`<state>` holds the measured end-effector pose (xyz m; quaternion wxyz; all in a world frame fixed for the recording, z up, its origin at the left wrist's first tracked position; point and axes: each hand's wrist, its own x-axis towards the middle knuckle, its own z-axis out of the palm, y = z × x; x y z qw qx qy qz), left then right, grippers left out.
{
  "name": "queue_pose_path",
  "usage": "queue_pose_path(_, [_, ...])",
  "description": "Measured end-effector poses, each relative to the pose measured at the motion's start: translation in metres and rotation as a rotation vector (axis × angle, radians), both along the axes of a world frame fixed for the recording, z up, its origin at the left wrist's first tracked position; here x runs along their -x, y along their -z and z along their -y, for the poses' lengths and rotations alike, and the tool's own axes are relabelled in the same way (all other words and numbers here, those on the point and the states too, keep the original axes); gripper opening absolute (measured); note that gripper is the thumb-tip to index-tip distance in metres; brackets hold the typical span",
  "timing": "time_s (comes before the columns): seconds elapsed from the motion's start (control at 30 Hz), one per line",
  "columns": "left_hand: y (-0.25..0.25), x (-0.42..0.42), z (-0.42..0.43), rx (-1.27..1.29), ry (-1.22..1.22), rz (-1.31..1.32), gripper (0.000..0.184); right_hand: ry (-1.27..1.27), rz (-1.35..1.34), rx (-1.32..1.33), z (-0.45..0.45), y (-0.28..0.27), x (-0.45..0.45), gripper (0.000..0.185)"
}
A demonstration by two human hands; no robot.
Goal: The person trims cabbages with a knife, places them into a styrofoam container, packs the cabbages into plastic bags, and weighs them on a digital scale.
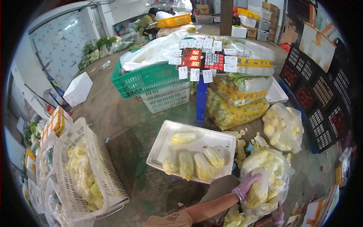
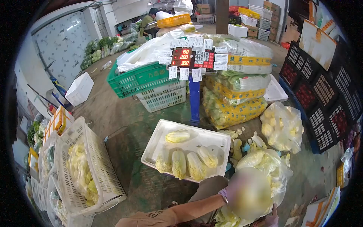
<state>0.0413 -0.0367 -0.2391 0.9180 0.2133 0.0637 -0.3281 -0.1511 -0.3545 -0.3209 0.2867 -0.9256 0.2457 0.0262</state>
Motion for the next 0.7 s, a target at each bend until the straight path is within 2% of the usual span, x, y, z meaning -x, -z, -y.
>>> queue_pose_path(0.07, [0.003, 0.000, -0.001, -0.013, 0.001, -0.004, 0.046, -0.083, 0.083, 0.106, -0.007, -0.003, -0.003, 0.063])
queue_pose_path(0.13, [0.004, 0.000, -0.002, -0.026, 0.004, -0.004, 0.046, -0.032, 0.051, 0.045, -0.019, -0.015, -0.004, 0.057])
queue_pose_path(0.17, [0.002, 0.000, -0.003, -0.010, 0.022, -0.002, 0.047, -0.033, 0.051, 0.046, -0.004, -0.003, -0.002, 0.057])
queue_pose_path(0.23, [-0.002, 0.000, -0.006, 0.008, 0.039, 0.002, 0.048, -0.375, -0.300, 0.286, 0.061, 0.053, 0.014, 0.043])
queue_pose_path(0.27, [-0.006, 0.000, -0.007, 0.024, 0.046, -0.001, 0.049, -0.377, -0.300, 0.288, 0.044, 0.041, 0.009, 0.043])
queue_pose_path(0.33, [-0.014, 0.000, -0.011, 0.043, 0.051, -0.004, 0.050, -0.088, -0.052, 0.131, -0.003, 0.007, 0.000, 0.054])
queue_pose_path(0.47, [-0.041, -0.008, -0.034, 0.214, 0.124, 0.065, 0.057, -0.006, -0.184, 0.066, -0.021, -0.016, -0.003, 0.051])
queue_pose_path(0.53, [-0.057, -0.016, -0.059, 0.306, 0.168, 0.026, 0.064, -0.144, 0.025, 0.126, -0.014, -0.003, 0.003, 0.051])
queue_pose_path(0.57, [-0.062, -0.019, -0.073, 0.346, 0.171, 0.001, 0.065, -0.143, 0.024, 0.130, -0.010, 0.001, 0.005, 0.051])
queue_pose_path(0.63, [-0.055, -0.033, -0.096, 0.161, 0.041, 0.029, 0.067, -0.118, -0.091, 0.208, -0.023, -0.017, 0.006, 0.052])
queue_pose_path(0.67, [-0.059, -0.040, -0.111, 0.040, -0.079, 0.121, 0.068, -0.101, -0.116, 0.218, -0.040, -0.036, 0.004, 0.053])
queue_pose_path(0.7, [-0.061, -0.044, -0.124, -0.083, -0.199, 0.213, 0.069, -0.101, -0.114, 0.217, -0.035, -0.031, 0.007, 0.053])
